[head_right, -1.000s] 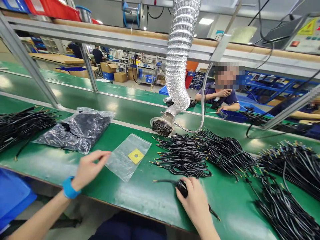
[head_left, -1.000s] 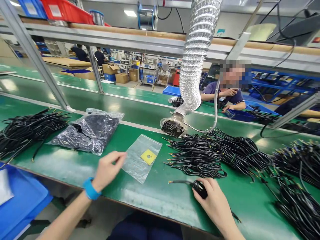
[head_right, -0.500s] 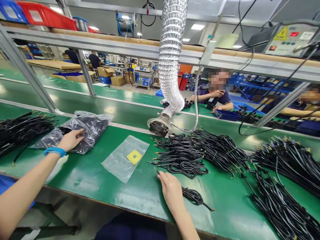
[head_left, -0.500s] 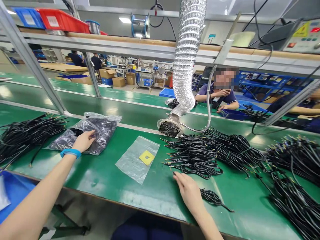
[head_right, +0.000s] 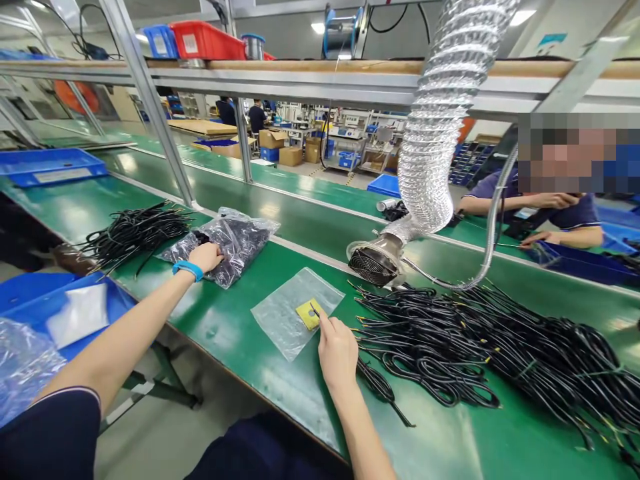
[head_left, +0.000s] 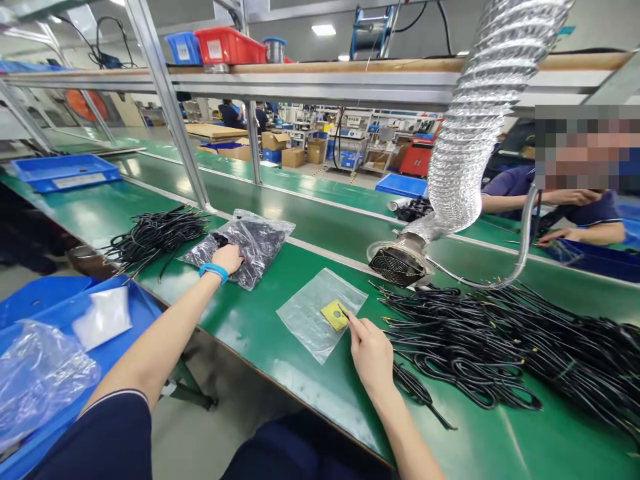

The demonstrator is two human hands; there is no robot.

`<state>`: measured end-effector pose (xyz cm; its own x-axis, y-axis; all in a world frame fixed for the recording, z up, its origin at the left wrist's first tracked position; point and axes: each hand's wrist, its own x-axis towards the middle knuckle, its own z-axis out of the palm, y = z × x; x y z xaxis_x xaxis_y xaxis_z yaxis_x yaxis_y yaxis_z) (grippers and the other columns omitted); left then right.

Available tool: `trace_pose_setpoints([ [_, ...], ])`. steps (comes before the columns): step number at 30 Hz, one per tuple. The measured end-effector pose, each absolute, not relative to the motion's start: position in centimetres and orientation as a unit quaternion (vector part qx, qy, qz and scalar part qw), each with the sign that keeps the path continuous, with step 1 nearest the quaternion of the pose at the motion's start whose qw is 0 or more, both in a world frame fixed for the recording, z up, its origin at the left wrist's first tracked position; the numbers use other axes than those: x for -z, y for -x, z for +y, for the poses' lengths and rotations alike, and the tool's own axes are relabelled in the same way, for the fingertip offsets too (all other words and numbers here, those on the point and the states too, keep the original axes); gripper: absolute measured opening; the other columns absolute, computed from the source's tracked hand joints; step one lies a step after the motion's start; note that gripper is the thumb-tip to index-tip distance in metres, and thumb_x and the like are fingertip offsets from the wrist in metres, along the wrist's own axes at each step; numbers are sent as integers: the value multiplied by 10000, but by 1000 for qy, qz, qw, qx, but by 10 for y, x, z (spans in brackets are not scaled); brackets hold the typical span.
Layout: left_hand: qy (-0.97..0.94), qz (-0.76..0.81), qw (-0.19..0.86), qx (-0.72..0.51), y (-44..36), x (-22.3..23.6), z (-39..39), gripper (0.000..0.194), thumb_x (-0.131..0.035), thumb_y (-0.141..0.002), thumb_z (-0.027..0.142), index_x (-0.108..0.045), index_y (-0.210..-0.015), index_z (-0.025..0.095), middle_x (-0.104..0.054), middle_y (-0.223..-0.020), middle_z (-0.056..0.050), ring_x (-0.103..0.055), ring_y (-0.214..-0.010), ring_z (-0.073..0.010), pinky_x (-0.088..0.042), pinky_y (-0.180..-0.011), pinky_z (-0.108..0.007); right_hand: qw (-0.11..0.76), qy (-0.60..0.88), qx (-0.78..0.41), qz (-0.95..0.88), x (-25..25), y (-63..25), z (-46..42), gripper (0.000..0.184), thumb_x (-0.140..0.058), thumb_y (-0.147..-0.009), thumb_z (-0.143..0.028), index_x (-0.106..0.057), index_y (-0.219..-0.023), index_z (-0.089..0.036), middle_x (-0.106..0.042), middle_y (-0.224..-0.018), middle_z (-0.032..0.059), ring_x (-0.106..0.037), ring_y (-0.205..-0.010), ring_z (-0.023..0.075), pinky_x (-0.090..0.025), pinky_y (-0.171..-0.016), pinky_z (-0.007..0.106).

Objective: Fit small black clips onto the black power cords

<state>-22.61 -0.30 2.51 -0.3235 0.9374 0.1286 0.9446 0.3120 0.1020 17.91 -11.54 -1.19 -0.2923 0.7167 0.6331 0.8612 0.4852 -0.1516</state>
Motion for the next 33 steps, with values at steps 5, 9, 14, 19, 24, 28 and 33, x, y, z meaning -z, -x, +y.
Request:
trace_pose_setpoints([
  [5,590,-803,31,76,224,-21,-2,257,-562,-801,246,-727,-965,137,-695,-1093,-194,-644,-1056,-316,-490,-909,-383,264,491,137,-819,22,-184,-113,299,-457,-907,-60,-720,-963,-190,-637,-804,46,-555,-715,160,-347,-667,294],
  [9,586,-804,31,97,226,-22,-5,238,-547,-814,263,-735,-935,181,-715,-1013,-139,-655,-1000,-298,-494,-876,-367,180,488,170,-837,17,-181,-115,275,-470,-862,4,-680,-837,-173,-578,-783,58,-507,-693,176,-303,-640,316],
  [14,557,-815,57,149,231,-29,-18,297,-483,-876,324,-684,-1058,204,-631,-1115,-121,-648,-965,-278,-504,-829,-361,140,458,190,-857,15,-181,-115,257,-458,-865,2,-650,-867,-169,-568,-814,70,-496,-742,199,-320,-682,339],
  [19,515,-781,53,349,234,-39,-30,192,-559,-840,305,-661,-925,166,-610,-1026,-100,-626,-925,-247,-491,-877,-356,234,479,165,-830,16,-191,-113,290,-424,-904,-35,-676,-955,-168,-601,-836,67,-524,-720,179,-335,-663,323],
  [24,481,-752,75,445,203,-50,-33,271,-513,-875,237,-581,-1117,138,-629,-977,-73,-610,-802,-170,-515,-800,-301,309,472,182,-805,19,-192,-109,331,-346,-1017,-214,-661,-922,-172,-636,-707,55,-574,-663,183,-373,-643,316],
  [28,558,-604,-41,568,129,-45,-29,226,-560,-852,236,-665,-1035,153,-626,-994,-78,-615,-770,-146,-532,-752,-291,378,489,118,-777,22,-189,-108,395,-312,-1038,-310,-661,-908,-179,-721,-797,67,-637,-650,172,-436,-632,292],
  [33,573,-418,-484,512,14,-26,-31,317,-711,-772,323,-722,-1021,127,-711,-864,-82,-681,-720,-165,-556,-737,-315,465,513,11,-722,17,-188,-110,372,-367,-1015,-353,-679,-940,-164,-751,-874,87,-707,-739,182,-520,-662,270],
])
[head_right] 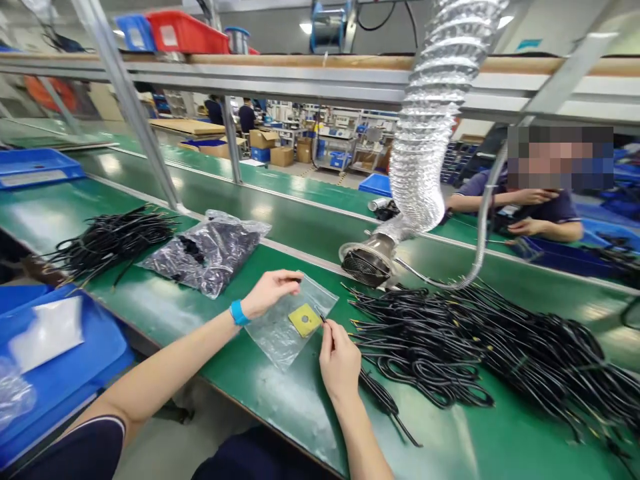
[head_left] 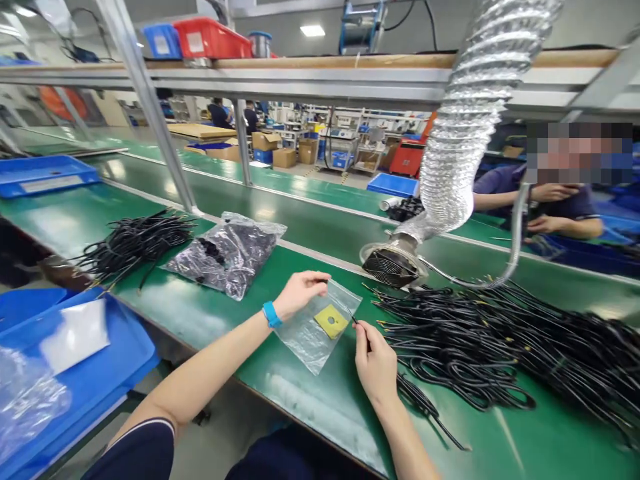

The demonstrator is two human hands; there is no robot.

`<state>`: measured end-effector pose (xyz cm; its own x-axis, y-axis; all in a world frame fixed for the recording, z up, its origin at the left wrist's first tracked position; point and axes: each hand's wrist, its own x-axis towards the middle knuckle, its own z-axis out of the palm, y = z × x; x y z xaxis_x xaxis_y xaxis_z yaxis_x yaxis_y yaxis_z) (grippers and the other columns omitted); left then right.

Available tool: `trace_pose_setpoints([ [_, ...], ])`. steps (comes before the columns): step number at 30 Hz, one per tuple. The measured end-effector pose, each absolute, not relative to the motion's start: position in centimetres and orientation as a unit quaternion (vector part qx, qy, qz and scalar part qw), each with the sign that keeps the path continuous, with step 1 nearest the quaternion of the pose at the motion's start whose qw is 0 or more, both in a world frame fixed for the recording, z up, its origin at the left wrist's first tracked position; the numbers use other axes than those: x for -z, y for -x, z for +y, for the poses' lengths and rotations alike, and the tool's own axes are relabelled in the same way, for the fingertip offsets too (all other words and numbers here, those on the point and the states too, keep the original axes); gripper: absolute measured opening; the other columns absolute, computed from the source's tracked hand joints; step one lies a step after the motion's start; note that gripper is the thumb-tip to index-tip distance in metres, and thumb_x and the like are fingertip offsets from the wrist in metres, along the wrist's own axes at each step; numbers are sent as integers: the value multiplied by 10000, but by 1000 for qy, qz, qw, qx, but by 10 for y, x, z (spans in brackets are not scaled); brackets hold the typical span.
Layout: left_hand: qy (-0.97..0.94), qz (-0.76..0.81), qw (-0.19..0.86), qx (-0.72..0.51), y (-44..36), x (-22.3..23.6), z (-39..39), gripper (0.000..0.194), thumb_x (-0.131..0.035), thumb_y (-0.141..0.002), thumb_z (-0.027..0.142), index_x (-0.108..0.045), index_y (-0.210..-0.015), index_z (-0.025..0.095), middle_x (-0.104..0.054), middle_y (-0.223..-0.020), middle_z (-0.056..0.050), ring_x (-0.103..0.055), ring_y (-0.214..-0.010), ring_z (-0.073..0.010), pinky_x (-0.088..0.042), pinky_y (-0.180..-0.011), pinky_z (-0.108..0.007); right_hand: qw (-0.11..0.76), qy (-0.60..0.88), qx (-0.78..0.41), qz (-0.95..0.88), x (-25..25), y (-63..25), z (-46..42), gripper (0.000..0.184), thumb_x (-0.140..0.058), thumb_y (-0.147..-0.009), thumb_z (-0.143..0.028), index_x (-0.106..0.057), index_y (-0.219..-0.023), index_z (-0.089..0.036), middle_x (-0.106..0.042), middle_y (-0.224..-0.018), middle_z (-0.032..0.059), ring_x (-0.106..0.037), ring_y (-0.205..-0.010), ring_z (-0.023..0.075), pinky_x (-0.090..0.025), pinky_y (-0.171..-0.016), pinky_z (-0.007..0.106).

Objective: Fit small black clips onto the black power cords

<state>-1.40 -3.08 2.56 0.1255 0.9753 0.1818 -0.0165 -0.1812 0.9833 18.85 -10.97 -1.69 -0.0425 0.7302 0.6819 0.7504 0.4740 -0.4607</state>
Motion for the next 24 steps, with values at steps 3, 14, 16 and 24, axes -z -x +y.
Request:
trace_pose_setpoints([
  [3,-538,357,628,-434,-25,-18,-35,448,-761,-742,342,-701,-1113,99,-748,-882,-115,-713,-787,-197,-554,-801,-338,500,525,-30,-688,12,-189,-109,360,-386,-998,-350,-681,-921,-158,-751,-846,85,-712,-758,185,-536,-674,266],
  [14,-572,337,607,-438,-27,-14,-47,388,-730,-785,374,-720,-1099,146,-727,-1066,-122,-716,-889,-212,-571,-846,-342,509,558,-109,-647,9,-188,-105,385,-409,-965,-402,-711,-880,-179,-742,-801,77,-677,-664,180,-522,-613,264],
  [16,-595,339,570,-454,-28,-15,-48,327,-704,-804,359,-737,-1062,162,-702,-1123,-119,-716,-876,-206,-580,-834,-340,503,559,-112,-650,8,-188,-106,395,-404,-967,-407,-715,-871,-182,-735,-775,74,-670,-644,177,-515,-591,259],
  [24,-635,349,498,-476,-29,-15,-52,274,-622,-854,287,-739,-1077,178,-689,-1103,-115,-702,-834,-184,-587,-820,-340,485,551,-108,-670,7,-189,-107,372,-417,-967,-374,-717,-877,-174,-733,-765,75,-675,-633,175,-527,-589,257],
])
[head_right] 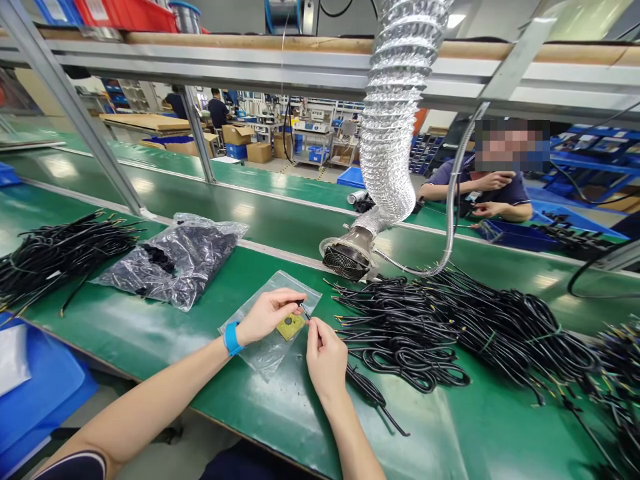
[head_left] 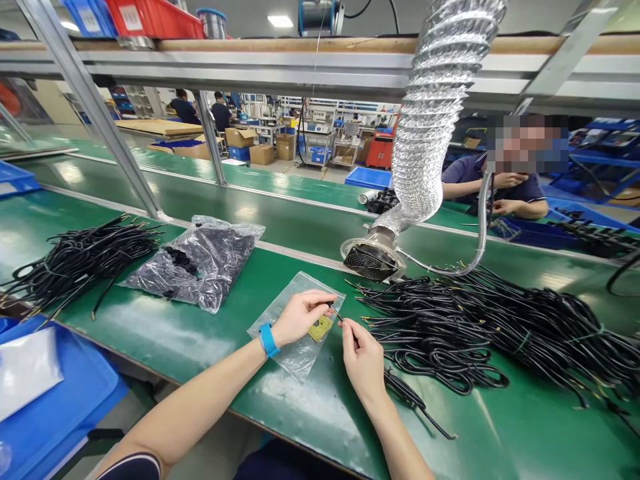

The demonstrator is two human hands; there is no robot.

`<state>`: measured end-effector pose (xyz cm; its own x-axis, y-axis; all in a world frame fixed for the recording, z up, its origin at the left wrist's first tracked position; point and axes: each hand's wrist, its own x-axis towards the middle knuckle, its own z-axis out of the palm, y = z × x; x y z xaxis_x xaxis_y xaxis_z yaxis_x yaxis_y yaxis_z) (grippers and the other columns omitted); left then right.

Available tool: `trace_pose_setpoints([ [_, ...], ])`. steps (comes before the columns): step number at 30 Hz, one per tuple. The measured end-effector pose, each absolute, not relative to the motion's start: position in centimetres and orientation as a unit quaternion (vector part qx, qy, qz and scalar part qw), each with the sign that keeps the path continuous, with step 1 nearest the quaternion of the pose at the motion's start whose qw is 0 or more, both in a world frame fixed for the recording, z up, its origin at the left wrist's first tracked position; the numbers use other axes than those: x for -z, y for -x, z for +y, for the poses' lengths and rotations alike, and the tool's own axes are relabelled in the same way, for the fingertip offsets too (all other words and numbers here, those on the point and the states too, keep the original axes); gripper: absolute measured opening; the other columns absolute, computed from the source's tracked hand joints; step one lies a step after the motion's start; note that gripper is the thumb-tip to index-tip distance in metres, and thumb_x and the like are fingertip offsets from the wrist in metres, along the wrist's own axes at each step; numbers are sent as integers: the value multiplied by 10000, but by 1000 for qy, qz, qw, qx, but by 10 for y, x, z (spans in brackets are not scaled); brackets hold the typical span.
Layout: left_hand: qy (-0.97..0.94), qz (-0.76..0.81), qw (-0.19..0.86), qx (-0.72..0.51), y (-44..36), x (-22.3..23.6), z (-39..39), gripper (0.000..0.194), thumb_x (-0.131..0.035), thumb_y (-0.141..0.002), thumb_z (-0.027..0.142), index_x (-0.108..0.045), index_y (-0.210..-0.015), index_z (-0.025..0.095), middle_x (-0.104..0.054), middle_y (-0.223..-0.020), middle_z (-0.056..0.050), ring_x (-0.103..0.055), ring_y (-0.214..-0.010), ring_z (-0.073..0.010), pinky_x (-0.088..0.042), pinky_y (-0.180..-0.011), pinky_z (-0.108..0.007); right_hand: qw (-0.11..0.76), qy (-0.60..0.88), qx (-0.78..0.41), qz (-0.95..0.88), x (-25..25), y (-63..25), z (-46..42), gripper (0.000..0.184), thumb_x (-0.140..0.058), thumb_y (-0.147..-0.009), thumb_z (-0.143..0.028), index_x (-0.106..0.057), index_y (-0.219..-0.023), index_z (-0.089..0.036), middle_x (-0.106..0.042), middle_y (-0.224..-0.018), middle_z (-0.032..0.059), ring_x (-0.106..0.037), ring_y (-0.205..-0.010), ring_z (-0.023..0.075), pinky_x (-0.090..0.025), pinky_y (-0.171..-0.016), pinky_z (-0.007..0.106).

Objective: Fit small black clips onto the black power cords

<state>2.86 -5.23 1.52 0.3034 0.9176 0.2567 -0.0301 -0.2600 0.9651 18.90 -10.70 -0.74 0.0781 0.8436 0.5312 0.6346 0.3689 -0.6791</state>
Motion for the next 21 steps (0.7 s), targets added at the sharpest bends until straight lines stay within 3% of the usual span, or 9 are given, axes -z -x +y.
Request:
trace_pose_setpoints([
  [7,-681,345,432,-480,-28,-20,-55,239,-593,-867,247,-760,-1029,195,-708,-1069,-104,-670,-962,-207,-576,-851,-340,493,548,-100,-669,9,-189,-107,351,-426,-965,-357,-724,-899,-182,-746,-825,87,-693,-671,185,-541,-607,271],
  [15,-631,332,523,-467,-25,-22,-55,278,-627,-864,360,-760,-1021,173,-691,-1107,-113,-704,-863,-194,-595,-838,-347,512,551,-78,-654,7,-188,-106,350,-435,-964,-359,-722,-885,-174,-747,-822,90,-687,-661,179,-533,-597,266],
  [21,-646,333,497,-474,-26,-23,-55,223,-679,-822,307,-772,-970,168,-721,-1032,-109,-685,-945,-217,-568,-882,-345,511,539,-17,-669,7,-190,-107,315,-453,-972,-309,-721,-908,-156,-734,-789,79,-665,-611,154,-513,-564,248],
])
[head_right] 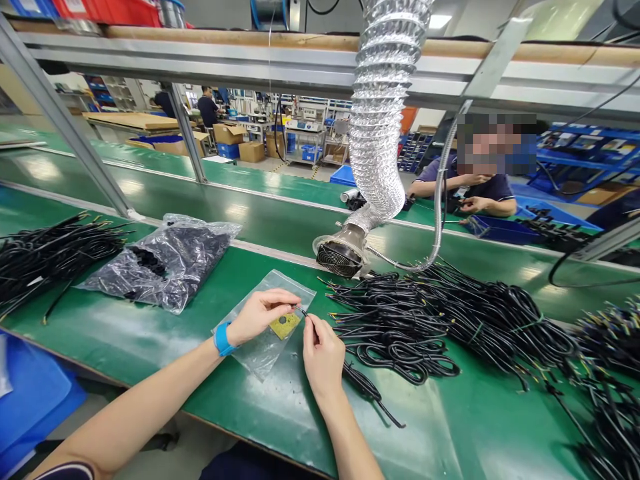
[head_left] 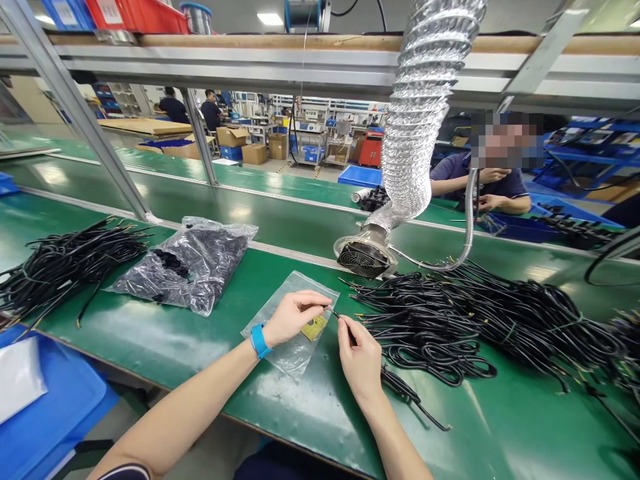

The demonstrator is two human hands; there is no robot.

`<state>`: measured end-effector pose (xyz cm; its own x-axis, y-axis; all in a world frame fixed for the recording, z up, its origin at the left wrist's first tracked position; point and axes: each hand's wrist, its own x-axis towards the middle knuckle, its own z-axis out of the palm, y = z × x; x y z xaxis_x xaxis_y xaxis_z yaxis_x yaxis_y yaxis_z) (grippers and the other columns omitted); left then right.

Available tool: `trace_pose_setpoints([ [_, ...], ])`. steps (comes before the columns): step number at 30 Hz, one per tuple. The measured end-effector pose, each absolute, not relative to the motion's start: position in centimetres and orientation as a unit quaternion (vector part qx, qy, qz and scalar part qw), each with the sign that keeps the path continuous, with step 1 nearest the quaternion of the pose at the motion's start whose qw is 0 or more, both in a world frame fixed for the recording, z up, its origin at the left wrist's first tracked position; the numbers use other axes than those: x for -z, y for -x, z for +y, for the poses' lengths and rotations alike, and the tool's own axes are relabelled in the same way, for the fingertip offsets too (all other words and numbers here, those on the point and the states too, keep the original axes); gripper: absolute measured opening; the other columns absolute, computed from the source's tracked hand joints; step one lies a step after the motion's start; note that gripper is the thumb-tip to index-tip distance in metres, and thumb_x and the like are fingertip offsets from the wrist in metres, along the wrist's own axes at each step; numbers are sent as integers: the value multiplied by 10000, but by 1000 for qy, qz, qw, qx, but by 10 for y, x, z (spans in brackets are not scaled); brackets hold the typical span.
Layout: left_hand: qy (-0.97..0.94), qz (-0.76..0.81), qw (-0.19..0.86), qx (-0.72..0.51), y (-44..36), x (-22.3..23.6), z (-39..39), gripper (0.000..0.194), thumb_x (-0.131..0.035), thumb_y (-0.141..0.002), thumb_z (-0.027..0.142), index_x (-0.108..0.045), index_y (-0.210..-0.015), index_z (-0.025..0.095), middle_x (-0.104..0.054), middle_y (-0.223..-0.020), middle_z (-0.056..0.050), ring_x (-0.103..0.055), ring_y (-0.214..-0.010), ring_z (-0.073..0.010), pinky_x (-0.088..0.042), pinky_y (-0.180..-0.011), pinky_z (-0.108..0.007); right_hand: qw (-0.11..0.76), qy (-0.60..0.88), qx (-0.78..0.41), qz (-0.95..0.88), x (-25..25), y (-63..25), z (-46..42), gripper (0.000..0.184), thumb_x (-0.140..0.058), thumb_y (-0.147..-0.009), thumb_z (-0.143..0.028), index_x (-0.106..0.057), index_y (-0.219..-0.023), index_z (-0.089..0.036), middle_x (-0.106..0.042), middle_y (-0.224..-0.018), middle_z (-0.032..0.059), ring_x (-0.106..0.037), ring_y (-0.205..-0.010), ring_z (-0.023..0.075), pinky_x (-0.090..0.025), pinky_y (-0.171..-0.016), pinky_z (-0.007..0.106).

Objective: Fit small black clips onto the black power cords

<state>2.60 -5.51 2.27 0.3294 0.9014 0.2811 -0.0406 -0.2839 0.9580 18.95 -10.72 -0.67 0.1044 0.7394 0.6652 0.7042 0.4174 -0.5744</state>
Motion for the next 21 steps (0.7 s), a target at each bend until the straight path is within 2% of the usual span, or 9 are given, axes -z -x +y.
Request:
trace_pose_setpoints([
  [5,-608,337,527,-489,-29,-20,-57,330,-723,-793,311,-732,-1093,172,-708,-1078,-110,-682,-993,-226,-548,-926,-365,491,520,48,-698,6,-190,-109,273,-468,-978,-253,-718,-949,-147,-709,-742,59,-643,-598,137,-495,-581,245],
  [9,-610,337,530,-483,-32,-18,-60,299,-743,-776,321,-752,-1027,158,-693,-1039,-109,-682,-950,-215,-552,-892,-345,474,506,81,-716,5,-190,-111,252,-478,-978,-218,-720,-992,-148,-693,-715,48,-627,-601,134,-478,-586,251],
  [13,-559,330,610,-455,-34,-20,-63,373,-788,-731,352,-742,-1040,148,-695,-1076,-108,-692,-932,-210,-555,-889,-343,473,490,107,-725,4,-190,-111,229,-491,-973,-185,-709,-1042,-159,-711,-772,51,-643,-655,139,-483,-636,260],
  [17,-537,335,647,-424,-30,-25,-62,371,-756,-759,413,-750,-993,125,-723,-1029,-112,-690,-931,-219,-559,-879,-353,468,489,116,-727,3,-191,-111,184,-512,-967,-176,-695,-980,-165,-701,-778,44,-632,-673,143,-467,-651,266],
  [21,-546,355,640,-408,-26,-24,-58,412,-823,-677,331,-742,-1023,123,-751,-953,-105,-695,-898,-217,-543,-883,-354,445,498,116,-735,2,-192,-112,227,-461,-987,-196,-666,-893,-168,-640,-703,35,-571,-627,148,-423,-610,271],
])
